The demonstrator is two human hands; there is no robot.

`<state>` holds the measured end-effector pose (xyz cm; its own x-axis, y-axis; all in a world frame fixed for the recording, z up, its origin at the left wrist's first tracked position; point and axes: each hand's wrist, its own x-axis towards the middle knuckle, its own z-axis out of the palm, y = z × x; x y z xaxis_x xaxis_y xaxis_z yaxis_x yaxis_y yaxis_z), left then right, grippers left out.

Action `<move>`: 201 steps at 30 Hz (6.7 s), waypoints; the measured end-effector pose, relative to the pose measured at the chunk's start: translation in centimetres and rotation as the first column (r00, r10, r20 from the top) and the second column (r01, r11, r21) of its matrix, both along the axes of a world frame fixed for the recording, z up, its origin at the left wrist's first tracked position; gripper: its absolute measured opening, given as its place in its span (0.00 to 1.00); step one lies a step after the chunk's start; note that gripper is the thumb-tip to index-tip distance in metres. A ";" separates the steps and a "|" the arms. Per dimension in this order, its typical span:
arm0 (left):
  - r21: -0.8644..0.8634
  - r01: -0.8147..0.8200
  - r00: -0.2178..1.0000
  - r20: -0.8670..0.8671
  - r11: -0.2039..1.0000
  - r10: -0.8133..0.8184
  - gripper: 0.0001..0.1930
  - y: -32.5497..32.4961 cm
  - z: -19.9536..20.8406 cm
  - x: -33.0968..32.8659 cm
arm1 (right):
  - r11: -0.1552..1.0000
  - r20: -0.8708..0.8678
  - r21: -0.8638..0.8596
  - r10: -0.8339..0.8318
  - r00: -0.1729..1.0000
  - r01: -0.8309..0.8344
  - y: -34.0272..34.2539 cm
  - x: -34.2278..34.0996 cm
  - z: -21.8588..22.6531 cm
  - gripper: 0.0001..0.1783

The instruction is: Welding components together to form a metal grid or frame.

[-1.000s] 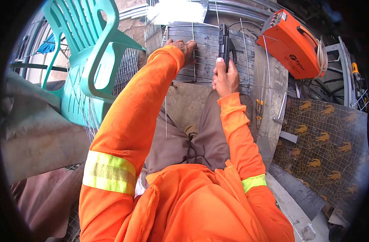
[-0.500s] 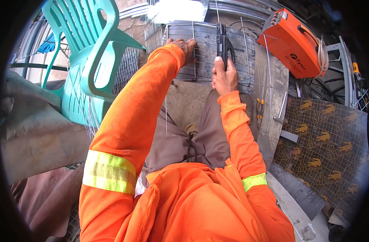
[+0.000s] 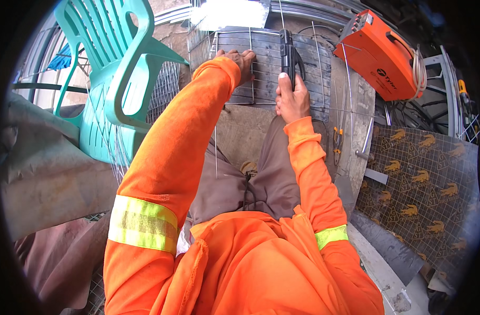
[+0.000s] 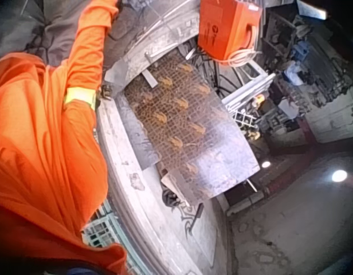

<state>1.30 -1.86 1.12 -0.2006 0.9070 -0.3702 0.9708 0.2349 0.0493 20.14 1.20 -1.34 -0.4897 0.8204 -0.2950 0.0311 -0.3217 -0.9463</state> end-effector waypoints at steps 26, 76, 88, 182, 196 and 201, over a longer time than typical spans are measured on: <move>-0.032 -0.018 1.000 -0.005 0.999 0.018 0.28 0.2 0.2 0.3 | 0.983 0.171 0.185 -0.033 0.985 0.001 0.3 -0.2 -0.4 0.19; -0.033 -0.047 0.999 -0.001 0.998 0.047 0.29 0.5 -0.8 0.2 | 0.796 0.535 0.605 -0.411 0.738 0.005 5.1 9.5 2.7 0.23; 0.002 -0.030 1.000 -0.008 1.000 0.030 0.28 0.3 -1.0 0.1 | 0.876 0.404 0.450 -0.372 0.836 0.172 5.1 10.3 1.7 0.23; -0.152 -0.138 0.989 0.028 0.979 0.143 0.26 1.6 -0.9 0.4 | 0.835 0.453 0.534 -0.415 0.789 0.133 5.3 11.1 0.0 0.25; -0.004 -0.062 0.998 -0.006 0.998 0.062 0.28 1.5 -2.0 0.4 | 0.994 0.049 0.057 -0.099 0.994 0.096 1.5 3.1 4.2 0.19; -0.022 -0.062 0.998 -0.001 0.998 0.062 0.29 1.3 -1.7 0.2 | 0.978 0.151 0.195 -0.107 0.983 0.077 1.2 0.8 0.8 0.21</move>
